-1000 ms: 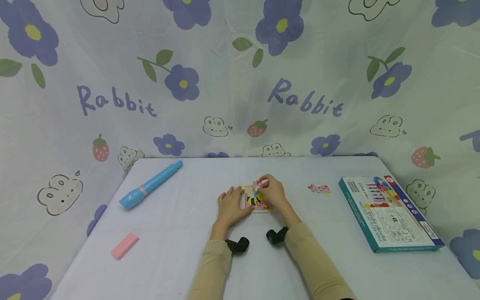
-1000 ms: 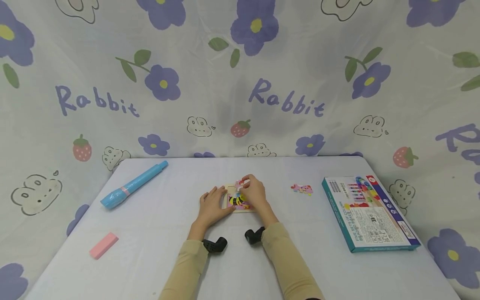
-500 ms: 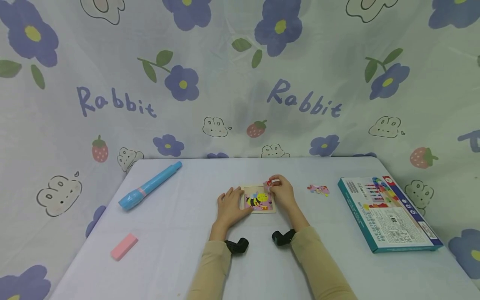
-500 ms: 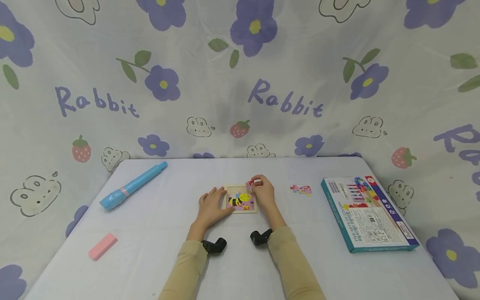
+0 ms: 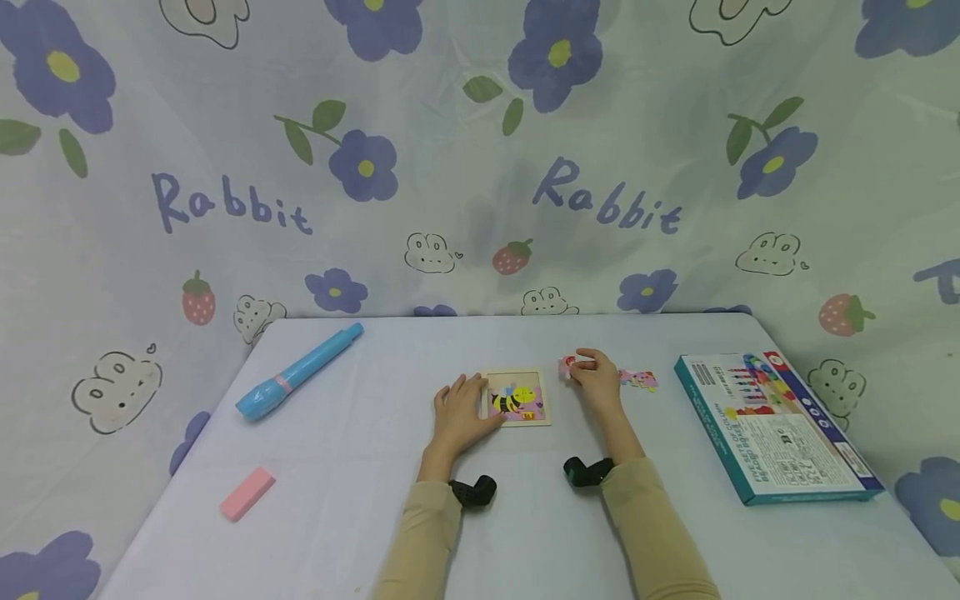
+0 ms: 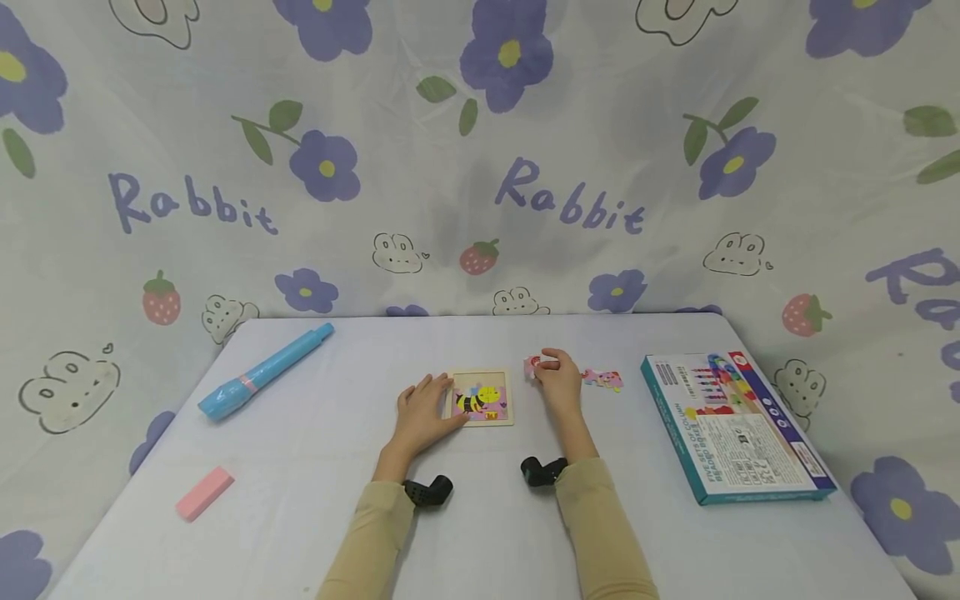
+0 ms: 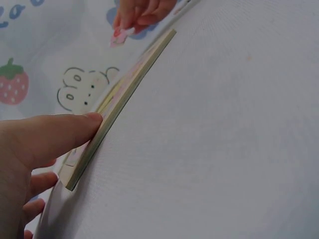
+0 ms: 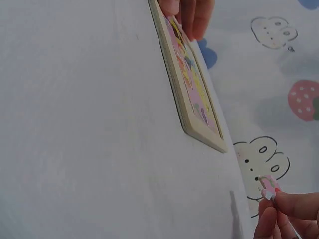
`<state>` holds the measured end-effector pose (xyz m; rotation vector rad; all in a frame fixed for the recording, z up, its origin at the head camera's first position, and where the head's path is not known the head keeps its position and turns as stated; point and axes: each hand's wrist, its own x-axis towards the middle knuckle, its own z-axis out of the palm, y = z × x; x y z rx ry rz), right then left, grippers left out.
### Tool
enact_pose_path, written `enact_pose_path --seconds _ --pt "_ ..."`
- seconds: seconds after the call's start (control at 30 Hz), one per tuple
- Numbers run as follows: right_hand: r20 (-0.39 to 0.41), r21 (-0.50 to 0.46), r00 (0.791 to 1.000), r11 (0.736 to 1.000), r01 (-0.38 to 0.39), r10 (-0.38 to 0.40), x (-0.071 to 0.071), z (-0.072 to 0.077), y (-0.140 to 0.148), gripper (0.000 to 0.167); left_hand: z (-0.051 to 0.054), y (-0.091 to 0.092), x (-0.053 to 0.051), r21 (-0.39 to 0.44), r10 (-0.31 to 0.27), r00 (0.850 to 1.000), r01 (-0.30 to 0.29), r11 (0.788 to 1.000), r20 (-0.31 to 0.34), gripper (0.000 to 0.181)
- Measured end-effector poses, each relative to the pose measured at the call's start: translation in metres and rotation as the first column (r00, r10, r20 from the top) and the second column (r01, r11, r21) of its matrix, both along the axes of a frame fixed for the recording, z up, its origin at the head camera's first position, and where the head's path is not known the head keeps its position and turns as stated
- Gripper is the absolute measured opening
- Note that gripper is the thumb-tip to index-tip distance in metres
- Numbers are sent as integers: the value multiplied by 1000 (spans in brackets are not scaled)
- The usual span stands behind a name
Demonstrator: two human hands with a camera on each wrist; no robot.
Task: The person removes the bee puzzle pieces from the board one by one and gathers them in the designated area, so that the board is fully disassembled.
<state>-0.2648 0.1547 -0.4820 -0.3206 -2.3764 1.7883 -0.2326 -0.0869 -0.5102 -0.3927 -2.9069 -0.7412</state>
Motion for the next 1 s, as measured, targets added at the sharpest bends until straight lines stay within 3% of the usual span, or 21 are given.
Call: enact_pose_path --seconds 0.13,0.37,0.77,1.0 --pt "18 4 999 999 41 -41 2 -1 10 35 0 0 0 -3 0 1000 0 1000 1 73" --pt "40 92 996 992 80 -84 9 1 23 32 1 0 0 -2 -2 1000 2 1000 1 74" --pt "34 109 993 988 112 -116 10 -5 38 31 0 0 0 12 -6 1000 6 1000 2 74" --pt "5 205 987 966 157 -162 10 -5 44 28 1 0 1 1 -2 1000 2 1000 -3 72"
